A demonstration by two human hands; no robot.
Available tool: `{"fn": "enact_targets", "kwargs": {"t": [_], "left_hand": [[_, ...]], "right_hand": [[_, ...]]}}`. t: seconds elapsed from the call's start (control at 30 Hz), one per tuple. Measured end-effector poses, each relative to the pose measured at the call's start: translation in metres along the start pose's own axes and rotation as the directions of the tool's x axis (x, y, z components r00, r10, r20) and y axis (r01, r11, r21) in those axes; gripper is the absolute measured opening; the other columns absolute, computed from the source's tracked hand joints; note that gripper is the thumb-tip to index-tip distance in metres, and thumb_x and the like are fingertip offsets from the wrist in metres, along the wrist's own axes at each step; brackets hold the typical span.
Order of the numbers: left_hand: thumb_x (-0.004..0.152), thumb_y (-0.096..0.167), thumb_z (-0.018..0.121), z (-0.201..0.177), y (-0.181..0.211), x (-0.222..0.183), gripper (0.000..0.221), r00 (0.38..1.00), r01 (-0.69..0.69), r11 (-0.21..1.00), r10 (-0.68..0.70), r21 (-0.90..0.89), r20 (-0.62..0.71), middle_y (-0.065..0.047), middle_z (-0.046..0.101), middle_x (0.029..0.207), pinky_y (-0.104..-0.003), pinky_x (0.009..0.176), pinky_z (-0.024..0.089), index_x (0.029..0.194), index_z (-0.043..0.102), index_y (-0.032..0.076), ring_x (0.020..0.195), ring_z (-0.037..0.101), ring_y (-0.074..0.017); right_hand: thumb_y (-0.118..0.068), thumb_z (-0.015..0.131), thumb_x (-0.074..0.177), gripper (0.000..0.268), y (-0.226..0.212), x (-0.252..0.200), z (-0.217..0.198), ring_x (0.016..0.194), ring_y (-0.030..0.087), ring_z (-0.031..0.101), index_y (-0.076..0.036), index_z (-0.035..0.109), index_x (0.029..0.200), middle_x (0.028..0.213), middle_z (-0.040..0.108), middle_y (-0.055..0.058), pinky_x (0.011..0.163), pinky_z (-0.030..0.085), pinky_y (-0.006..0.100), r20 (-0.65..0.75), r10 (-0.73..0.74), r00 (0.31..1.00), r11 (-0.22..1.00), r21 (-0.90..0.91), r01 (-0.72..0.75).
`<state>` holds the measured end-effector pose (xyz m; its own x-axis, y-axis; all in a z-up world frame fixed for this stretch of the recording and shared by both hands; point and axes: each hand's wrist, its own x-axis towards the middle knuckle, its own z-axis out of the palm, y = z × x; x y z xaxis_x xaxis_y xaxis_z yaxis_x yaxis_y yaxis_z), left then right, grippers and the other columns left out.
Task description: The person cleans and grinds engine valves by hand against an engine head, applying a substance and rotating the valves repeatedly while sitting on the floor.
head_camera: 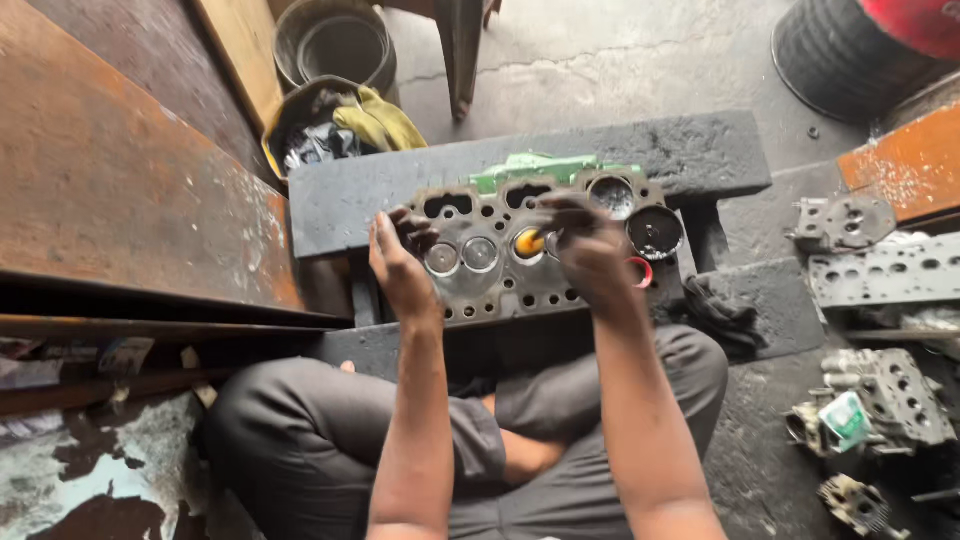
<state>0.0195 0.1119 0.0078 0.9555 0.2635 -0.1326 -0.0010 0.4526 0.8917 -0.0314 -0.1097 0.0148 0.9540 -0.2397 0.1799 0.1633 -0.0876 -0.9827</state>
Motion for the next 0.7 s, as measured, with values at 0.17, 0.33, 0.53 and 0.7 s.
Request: {"fn": "enact_targets", "kwargs": {"t": [0.17, 0.33, 0.53, 0.7], "left_hand": [[0.109, 0.038, 0.043, 0.005, 0.009, 0.007, 0.040, 0.999, 0.029, 0.998, -0.030, -0.062, -0.019, -0.005, 0.062, 0.085, -0.031, 0.075, 0.050, 0.107, 0.061, 0.002, 0.077, 0.058, -0.0159], [0.108, 0.038, 0.042, 0.006, 0.005, 0.005, 0.042, 0.998, 0.055, 0.997, -0.056, -0.052, -0.008, -0.007, 0.063, 0.083, -0.032, 0.074, 0.052, 0.109, 0.061, 0.001, 0.076, 0.061, -0.0173], [0.108, 0.038, 0.043, 0.004, -0.005, 0.002, 0.043, 0.998, 0.056, 0.996, -0.056, -0.065, -0.005, -0.008, 0.064, 0.084, -0.032, 0.074, 0.052, 0.110, 0.061, -0.001, 0.075, 0.061, -0.0183], [0.108, 0.038, 0.043, -0.001, -0.001, 0.003, 0.044, 1.000, 0.004, 1.000, -0.004, -0.028, 0.003, -0.009, 0.065, 0.085, -0.032, 0.075, 0.053, 0.109, 0.062, -0.001, 0.078, 0.062, -0.0182]], "right_hand": [[0.004, 0.068, 0.091, 0.013, -0.004, 0.012, 0.008, 0.095, 0.017, 0.072, 0.003, 0.070, 0.103, 0.103, 0.074, 0.013, 0.086, 0.060, 0.029, 0.088, 0.099, 0.991, 0.982, 0.150, -0.112], [-0.008, 0.083, 0.088, 0.028, -0.035, 0.008, 0.002, 0.086, 0.016, 0.065, 0.004, 0.067, 0.108, 0.102, 0.072, 0.012, 0.077, 0.056, 0.028, 0.077, 0.133, 0.988, 0.977, -0.181, -0.117], [-0.019, 0.070, 0.101, 0.021, -0.035, -0.002, -0.007, 0.094, 0.014, 0.076, -0.005, 0.078, 0.116, 0.102, 0.079, 0.010, 0.083, 0.062, 0.024, 0.142, 0.080, 0.987, 0.988, -0.142, -0.060], [-0.013, 0.074, 0.103, 0.012, -0.029, 0.002, -0.004, 0.100, 0.017, 0.070, -0.005, 0.074, 0.112, 0.104, 0.072, 0.006, 0.091, 0.059, 0.030, 0.091, -0.163, 0.982, 0.716, 0.696, 0.054]]}}
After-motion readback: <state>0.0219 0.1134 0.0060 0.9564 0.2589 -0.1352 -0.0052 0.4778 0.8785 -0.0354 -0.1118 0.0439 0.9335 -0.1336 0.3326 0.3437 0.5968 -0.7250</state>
